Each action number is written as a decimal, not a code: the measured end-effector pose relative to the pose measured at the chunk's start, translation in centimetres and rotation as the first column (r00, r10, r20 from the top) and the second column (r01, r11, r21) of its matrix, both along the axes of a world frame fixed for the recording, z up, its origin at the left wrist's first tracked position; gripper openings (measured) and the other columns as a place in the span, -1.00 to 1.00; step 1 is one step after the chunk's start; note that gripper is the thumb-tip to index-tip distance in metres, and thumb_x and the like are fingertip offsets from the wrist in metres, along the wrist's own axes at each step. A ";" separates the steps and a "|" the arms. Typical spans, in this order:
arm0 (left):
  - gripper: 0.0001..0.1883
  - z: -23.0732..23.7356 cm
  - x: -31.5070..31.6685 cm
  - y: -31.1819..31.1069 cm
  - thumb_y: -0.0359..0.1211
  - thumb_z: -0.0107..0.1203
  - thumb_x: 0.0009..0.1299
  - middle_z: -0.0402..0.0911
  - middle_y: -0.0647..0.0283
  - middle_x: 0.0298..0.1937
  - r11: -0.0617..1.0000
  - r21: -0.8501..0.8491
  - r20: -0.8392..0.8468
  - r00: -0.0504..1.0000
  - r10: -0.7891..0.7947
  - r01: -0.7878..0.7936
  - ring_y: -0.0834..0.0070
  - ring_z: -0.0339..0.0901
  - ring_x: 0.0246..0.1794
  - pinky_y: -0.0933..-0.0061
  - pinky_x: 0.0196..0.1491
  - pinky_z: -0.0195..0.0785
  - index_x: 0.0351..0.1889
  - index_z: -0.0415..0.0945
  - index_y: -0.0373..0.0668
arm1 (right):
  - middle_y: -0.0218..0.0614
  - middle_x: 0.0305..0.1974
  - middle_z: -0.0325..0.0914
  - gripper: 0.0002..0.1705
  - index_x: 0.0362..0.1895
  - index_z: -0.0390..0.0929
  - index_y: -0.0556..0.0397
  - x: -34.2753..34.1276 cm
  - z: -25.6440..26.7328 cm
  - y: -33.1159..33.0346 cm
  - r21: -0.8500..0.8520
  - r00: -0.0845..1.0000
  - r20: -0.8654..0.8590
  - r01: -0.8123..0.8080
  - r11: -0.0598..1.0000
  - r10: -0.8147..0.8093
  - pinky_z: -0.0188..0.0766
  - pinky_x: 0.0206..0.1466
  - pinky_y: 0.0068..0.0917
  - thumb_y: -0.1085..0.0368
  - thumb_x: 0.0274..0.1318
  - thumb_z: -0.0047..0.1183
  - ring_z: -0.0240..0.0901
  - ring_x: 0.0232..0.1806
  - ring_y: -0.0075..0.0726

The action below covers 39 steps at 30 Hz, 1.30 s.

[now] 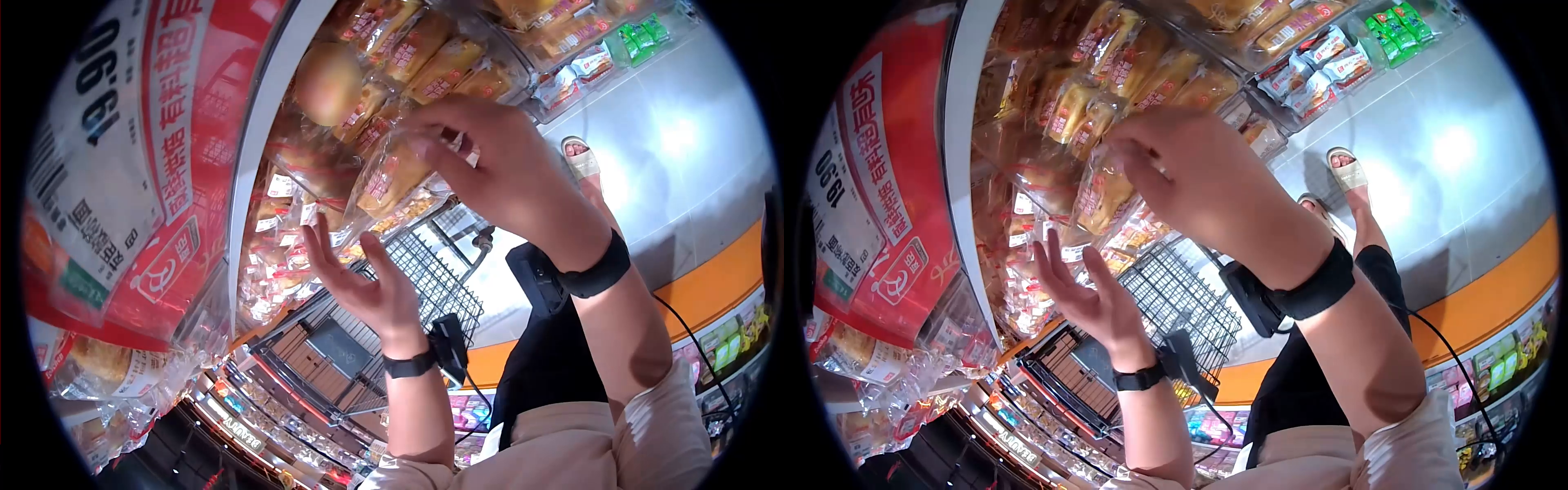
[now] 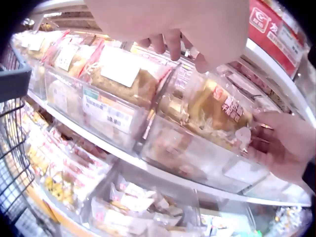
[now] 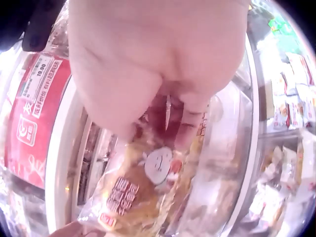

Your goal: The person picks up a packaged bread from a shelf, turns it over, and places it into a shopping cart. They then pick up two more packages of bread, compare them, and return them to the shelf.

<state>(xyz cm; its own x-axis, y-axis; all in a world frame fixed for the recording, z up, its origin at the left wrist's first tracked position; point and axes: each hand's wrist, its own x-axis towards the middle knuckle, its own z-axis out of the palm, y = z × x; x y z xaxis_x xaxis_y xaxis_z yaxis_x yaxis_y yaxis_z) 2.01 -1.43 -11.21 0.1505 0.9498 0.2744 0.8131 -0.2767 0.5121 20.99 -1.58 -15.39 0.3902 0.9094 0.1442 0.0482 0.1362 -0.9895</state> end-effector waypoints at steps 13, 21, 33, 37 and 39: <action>-0.56 -0.3 5.3 11.9 -0.32 -0.17 0.59 0.40 -0.02 0.26 0.919 -0.324 0.851 0.492 0.181 0.223 0.30 0.38 0.27 0.28 0.32 0.24 0.34 0.21 -0.39 | 0.06 -0.10 0.64 -0.53 0.05 0.54 0.25 -3.1 0.9 8.3 0.042 0.947 0.131 0.289 0.956 -0.292 0.54 0.09 -0.21 0.21 0.12 0.19 0.62 -0.05 0.09; -0.52 -0.3 2.3 17.9 -0.15 -0.37 0.64 0.51 0.07 0.23 0.972 -0.198 0.713 0.699 0.055 0.125 0.21 0.42 0.27 0.23 0.36 0.20 0.27 0.37 -0.27 | 0.02 -0.51 0.60 -0.66 -0.47 0.69 0.19 -2.7 0.8 13.0 -0.021 0.918 0.386 -0.090 0.996 0.091 0.52 0.01 -0.14 0.16 0.08 0.06 0.63 -0.26 0.07; -0.49 1.2 5.5 18.8 -0.15 -0.31 0.63 0.45 0.00 0.28 0.932 -0.308 0.662 0.746 0.067 0.190 0.23 0.41 0.29 0.28 0.35 0.22 0.37 0.25 -0.31 | -0.15 0.14 0.54 -0.39 0.23 0.46 -0.03 -4.8 0.4 18.7 -0.147 0.903 0.428 0.037 0.988 0.029 0.35 0.26 -0.16 0.04 0.09 0.06 0.50 0.16 -0.06; -0.44 1.8 5.1 19.4 -0.09 -0.34 0.61 0.38 0.01 0.37 0.903 -0.403 0.663 0.728 0.177 0.147 0.16 0.34 0.37 0.16 0.40 0.20 0.41 0.22 -0.29 | -0.24 0.28 0.44 -0.32 0.32 0.39 -0.09 -4.8 1.4 18.7 -0.289 0.884 0.431 -0.054 0.956 0.181 0.24 0.36 -0.13 0.00 0.11 0.03 0.42 0.27 -0.12; -0.46 1.2 5.4 19.2 -0.13 -0.36 0.62 0.35 0.02 0.39 0.900 -0.401 0.668 0.727 0.158 0.173 0.17 0.32 0.38 0.16 0.41 0.18 0.42 0.22 -0.26 | -0.28 0.35 0.39 -0.29 0.37 0.35 -0.12 -4.7 1.7 18.5 -0.293 0.869 0.467 -0.021 0.956 0.162 0.19 0.41 -0.11 -0.02 0.12 0.02 0.38 0.33 -0.15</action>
